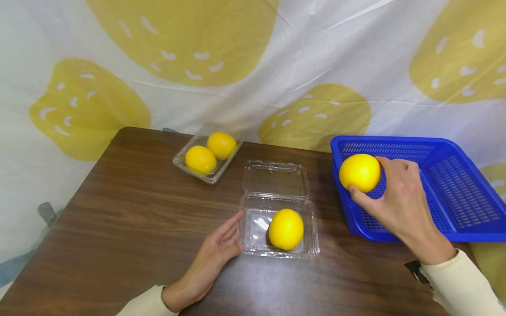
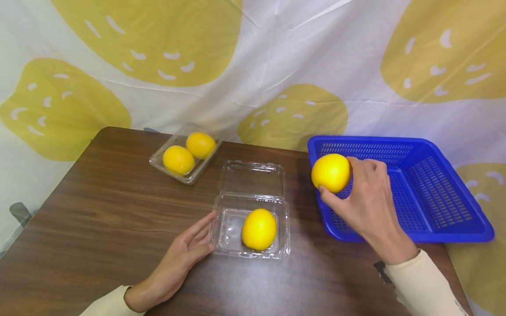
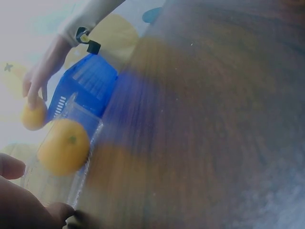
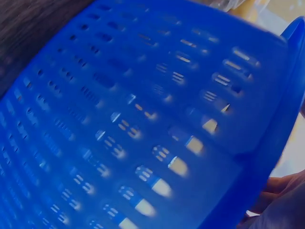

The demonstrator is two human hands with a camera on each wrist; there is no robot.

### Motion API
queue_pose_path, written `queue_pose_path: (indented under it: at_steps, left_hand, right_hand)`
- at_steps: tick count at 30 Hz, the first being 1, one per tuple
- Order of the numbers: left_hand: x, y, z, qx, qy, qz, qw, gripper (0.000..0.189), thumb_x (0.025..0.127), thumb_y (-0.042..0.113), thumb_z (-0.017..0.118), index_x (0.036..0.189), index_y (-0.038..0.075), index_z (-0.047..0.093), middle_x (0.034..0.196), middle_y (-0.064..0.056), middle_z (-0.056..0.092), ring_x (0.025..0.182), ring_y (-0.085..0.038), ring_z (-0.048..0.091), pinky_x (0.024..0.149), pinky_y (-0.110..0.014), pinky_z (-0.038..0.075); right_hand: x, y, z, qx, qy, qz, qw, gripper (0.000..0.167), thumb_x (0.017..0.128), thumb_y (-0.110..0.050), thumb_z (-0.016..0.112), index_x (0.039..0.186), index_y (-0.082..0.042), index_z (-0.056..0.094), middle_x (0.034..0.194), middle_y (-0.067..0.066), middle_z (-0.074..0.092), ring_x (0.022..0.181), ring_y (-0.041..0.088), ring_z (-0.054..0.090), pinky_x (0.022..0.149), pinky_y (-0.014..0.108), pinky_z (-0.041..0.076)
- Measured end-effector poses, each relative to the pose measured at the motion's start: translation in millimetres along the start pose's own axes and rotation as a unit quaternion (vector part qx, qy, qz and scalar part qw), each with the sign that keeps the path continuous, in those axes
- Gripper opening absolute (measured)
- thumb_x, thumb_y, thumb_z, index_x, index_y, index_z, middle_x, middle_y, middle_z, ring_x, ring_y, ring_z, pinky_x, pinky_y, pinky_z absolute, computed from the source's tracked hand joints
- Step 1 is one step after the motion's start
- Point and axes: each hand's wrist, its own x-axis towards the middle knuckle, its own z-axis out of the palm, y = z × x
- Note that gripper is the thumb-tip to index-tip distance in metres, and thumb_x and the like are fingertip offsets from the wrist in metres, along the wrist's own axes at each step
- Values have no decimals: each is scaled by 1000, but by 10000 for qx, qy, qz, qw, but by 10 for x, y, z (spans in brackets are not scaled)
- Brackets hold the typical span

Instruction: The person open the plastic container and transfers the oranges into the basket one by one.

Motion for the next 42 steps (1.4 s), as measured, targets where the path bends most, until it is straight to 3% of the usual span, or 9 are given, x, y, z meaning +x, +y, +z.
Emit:
queue_pose_path:
  at_steps: [9,17,25,35,42]
  left_hand:
    - [0,6,1,33,4,-2,10000,79,99,0,65,172,4,34,181,-16,24,166,-37,22,129,-35,27]
    - [-1,4,-2,51,-21,-5,10000,79,99,-1,65,172,5,34,180,-17,23,166,-36,22,129,-35,27]
    - [-2,2,-8,29,-56,9,10000,78,100,-1,65,172,4,33,181,-14,23,166,-35,21,129,-34,27]
    - [-4,-5,-13,1,-21,49,10000,78,100,0,66,171,3,34,181,-14,24,166,-35,22,129,-33,27]
    - [-7,0,-16,-2,6,44,10000,77,100,0,66,171,3,35,181,-13,26,166,-35,23,129,-34,27]
  right_hand:
    - [24,140,18,-157,-75,295,9994,80,71,-30,93,130,16,64,110,39,68,110,57,49,82,66,43]
    - [18,252,45,-307,-183,290,9989,78,72,-31,92,127,18,64,109,41,69,104,57,49,79,62,39]
    - [20,349,84,-464,-553,542,9959,78,77,-34,91,129,17,63,110,41,67,106,58,49,79,70,44]
    - [24,489,189,-640,-883,480,9929,65,78,-35,89,114,13,63,94,39,65,94,57,49,69,63,41]
    - [29,536,237,-778,-1131,558,9890,61,80,-39,89,109,9,65,95,38,67,91,55,52,64,64,43]
